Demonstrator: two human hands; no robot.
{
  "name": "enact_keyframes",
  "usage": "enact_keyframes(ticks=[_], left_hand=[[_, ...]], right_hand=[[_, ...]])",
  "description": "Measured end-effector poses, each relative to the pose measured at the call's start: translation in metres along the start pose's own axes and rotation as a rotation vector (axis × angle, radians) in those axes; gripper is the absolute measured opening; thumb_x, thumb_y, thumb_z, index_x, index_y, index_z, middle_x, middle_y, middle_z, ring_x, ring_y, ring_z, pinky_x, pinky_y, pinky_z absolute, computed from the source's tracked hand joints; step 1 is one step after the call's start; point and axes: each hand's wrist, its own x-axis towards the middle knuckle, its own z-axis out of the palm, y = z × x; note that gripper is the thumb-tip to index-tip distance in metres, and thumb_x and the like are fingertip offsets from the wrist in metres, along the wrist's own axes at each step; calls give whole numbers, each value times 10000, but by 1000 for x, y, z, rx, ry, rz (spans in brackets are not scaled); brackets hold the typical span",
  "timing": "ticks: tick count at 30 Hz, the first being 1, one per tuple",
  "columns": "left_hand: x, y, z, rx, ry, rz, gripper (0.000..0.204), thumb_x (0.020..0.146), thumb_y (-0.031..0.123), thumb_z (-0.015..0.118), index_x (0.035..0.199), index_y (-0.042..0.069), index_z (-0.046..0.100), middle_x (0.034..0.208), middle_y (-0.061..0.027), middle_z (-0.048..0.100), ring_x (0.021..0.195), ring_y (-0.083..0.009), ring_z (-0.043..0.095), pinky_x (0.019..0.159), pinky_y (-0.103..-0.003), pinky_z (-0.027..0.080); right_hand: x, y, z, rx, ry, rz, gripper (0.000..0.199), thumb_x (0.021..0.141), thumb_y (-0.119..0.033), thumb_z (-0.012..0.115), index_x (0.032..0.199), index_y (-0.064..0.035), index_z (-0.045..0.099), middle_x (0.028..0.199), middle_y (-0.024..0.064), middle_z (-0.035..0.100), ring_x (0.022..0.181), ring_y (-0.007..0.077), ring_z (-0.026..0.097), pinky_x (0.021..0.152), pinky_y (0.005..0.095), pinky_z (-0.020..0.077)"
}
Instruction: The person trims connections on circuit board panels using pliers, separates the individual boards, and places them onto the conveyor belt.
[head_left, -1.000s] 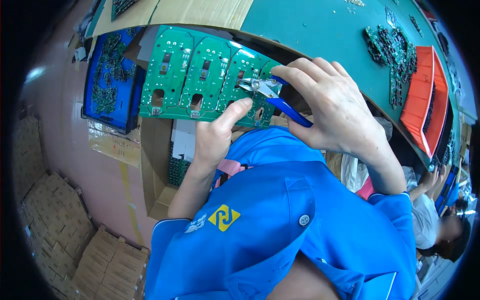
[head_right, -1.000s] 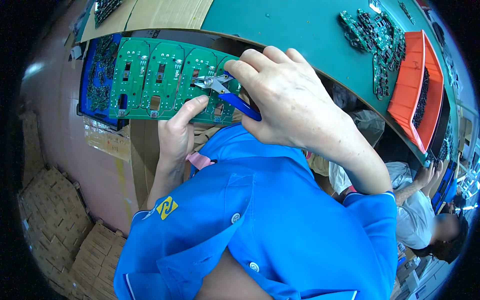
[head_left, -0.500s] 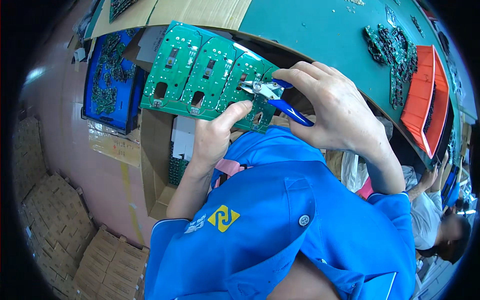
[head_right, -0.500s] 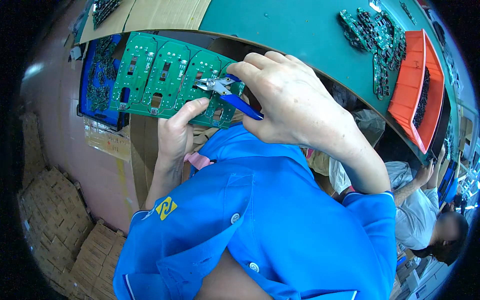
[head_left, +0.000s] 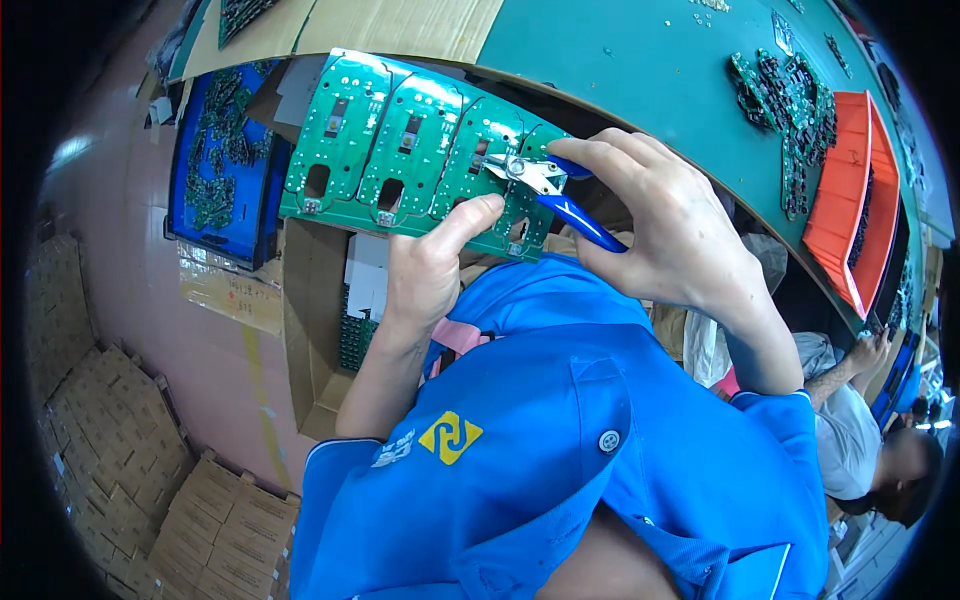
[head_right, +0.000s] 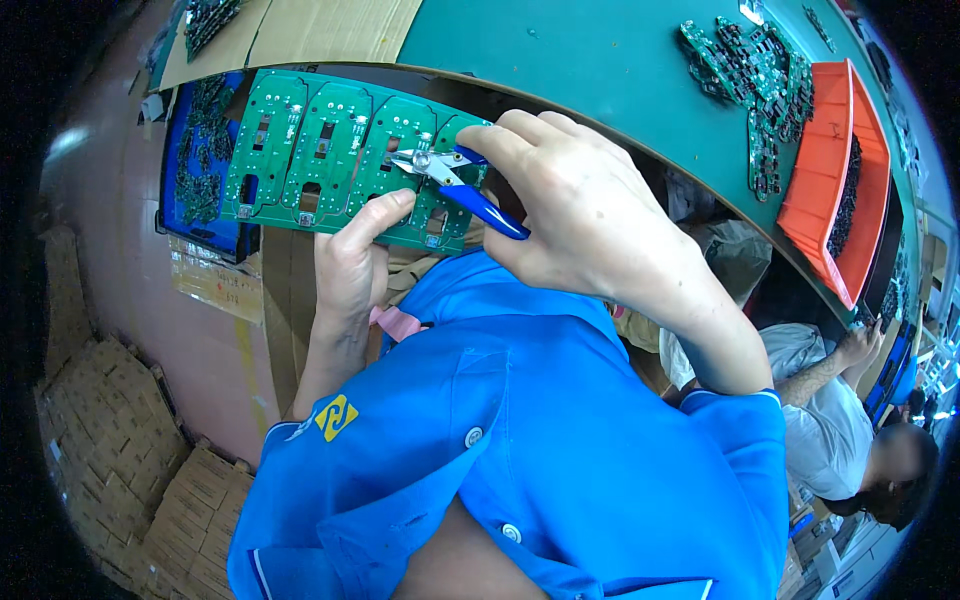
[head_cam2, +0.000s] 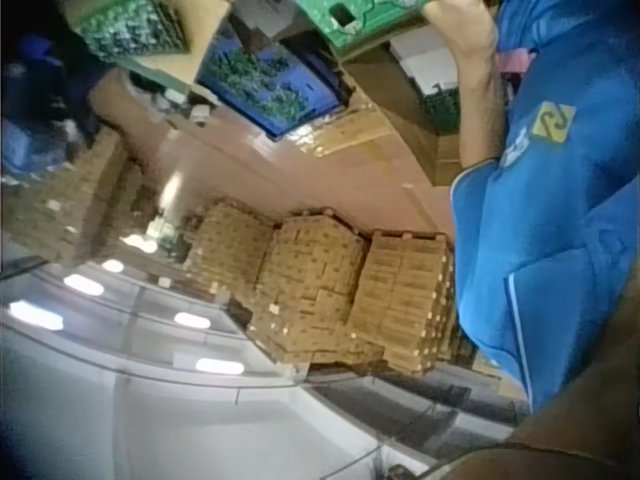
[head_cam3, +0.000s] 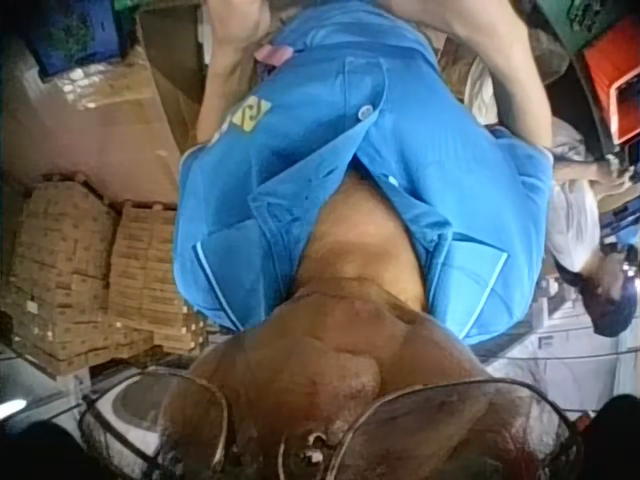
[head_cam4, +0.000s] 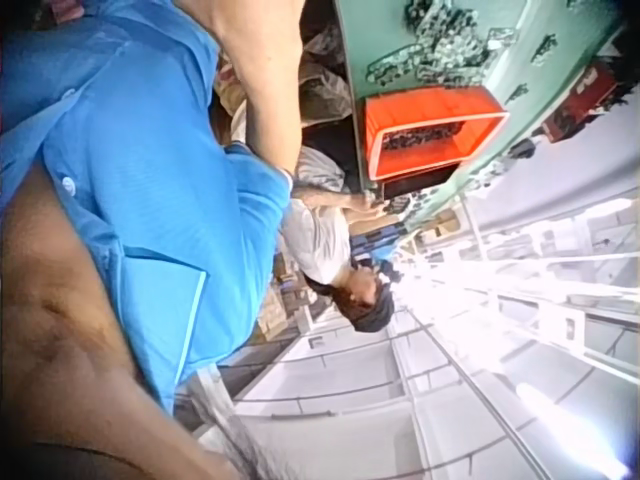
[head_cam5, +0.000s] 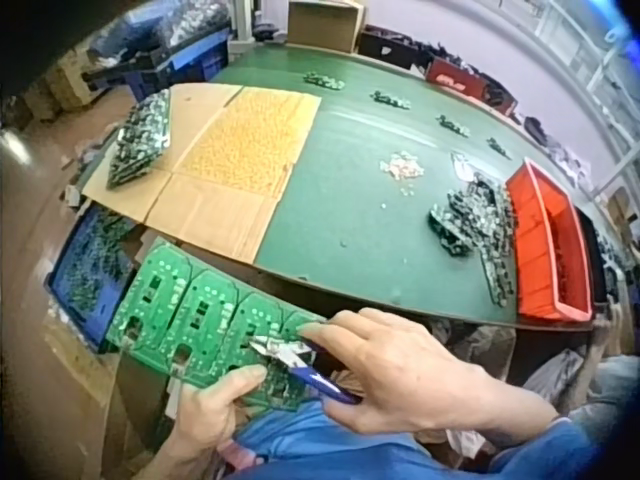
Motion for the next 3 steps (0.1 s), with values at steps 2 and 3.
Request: enact_keyframes(ticks=[2, 3], left_hand=[[2, 0, 0, -23, -20, -17, 216, 896, 25, 651, 1104, -32, 674, 1015, -100, 703, 877, -163, 687, 792, -297, 557], [1, 2, 2, -57, -11, -34, 233, 901, 23, 646, 1129, -24, 669, 1016, -98, 705, 898, -170, 691, 816, -308, 561]], right_hand=[[0, -2, -1, -22, -4, 3, 525, 711, -152, 764, 1189, -3, 609, 1018, 170, 645, 994, 344, 645, 876, 417, 523], [0, -3, -2, -40, -11, 1, 535, 714, -159, 766, 1204, -14, 606, 1056, 169, 648, 1030, 336, 641, 900, 408, 518]])
